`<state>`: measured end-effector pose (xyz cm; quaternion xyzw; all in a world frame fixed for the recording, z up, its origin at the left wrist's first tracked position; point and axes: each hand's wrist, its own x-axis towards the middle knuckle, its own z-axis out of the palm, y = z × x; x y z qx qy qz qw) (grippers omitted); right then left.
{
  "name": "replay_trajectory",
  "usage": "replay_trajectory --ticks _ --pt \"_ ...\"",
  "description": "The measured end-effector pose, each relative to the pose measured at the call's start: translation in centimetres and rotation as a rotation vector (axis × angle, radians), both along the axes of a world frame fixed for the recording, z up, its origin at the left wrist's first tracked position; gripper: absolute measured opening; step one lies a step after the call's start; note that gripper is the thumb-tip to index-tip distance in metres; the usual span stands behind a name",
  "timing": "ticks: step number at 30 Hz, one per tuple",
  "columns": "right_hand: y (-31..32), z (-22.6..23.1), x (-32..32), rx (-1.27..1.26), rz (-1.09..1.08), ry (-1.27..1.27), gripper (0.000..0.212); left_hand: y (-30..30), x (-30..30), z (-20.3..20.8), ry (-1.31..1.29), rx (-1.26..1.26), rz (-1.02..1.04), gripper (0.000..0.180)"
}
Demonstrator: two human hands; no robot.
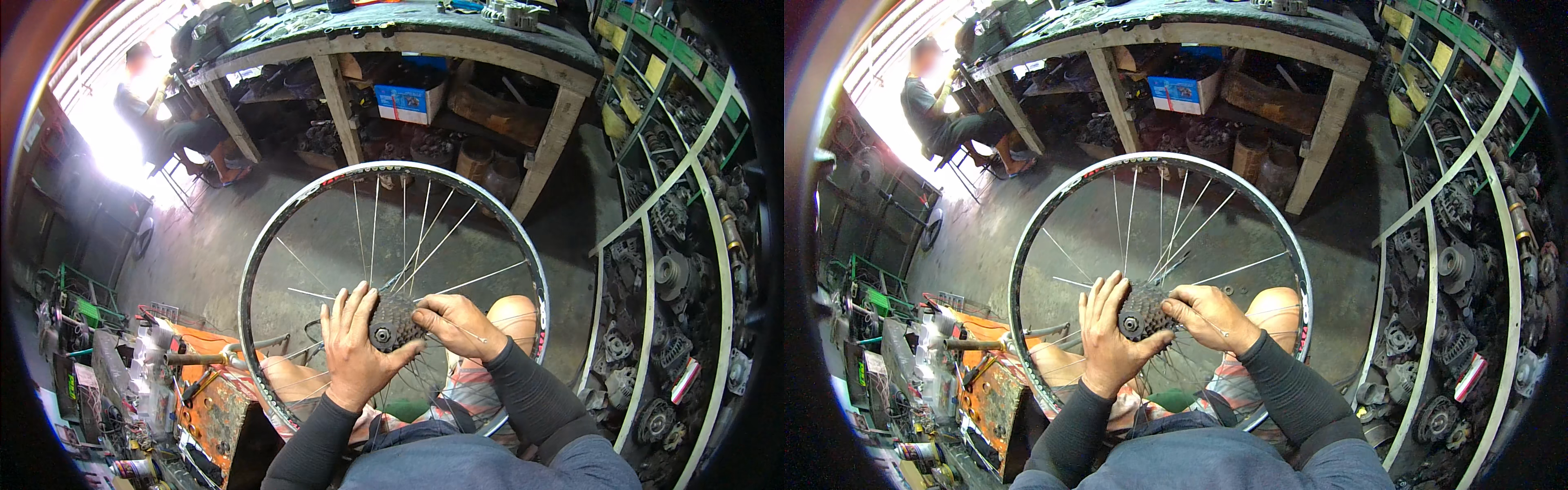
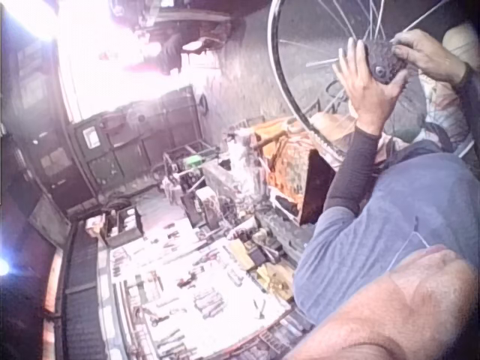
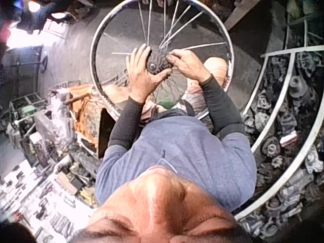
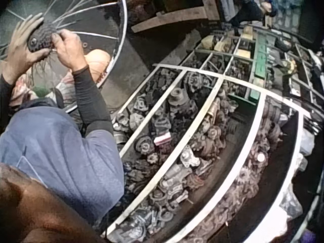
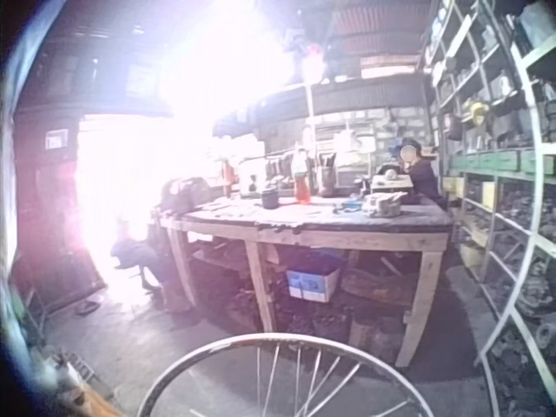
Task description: The person removes a cassette from a bicycle wheel hub, then reassembles it by hand, rotating the wheel and adjusting the cassette while seated on the floor in a workshop.
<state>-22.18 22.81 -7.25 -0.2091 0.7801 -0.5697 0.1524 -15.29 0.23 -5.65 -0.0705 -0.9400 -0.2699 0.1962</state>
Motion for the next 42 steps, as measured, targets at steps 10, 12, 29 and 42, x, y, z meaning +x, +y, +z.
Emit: replay_trajectory --ticks 10,12,29,42 --pt "1.1 1.4 -0.5 0.111 0.129 -0.024 0.033 -2.0 -1.9 1.0 -0.019 -0.007 -0.256 0.093" --pt "1.2 1.4 -0.4 0.097 0.125 0.020 0.032 -1.9 -2.0 0.5 -0.020 0.000 -0.252 0.092" --pt "1.8 0.7 -0.5 0.130 0.166 0.129 0.032 -2.2 -2.4 0.4 0.007 -0.009 -0.340 0.093" --pt "1.3 0.3 -0.2 0.108 0.126 0.140 0.034 -2.3 -2.2 0.0 0.009 0.000 -0.297 0.095"
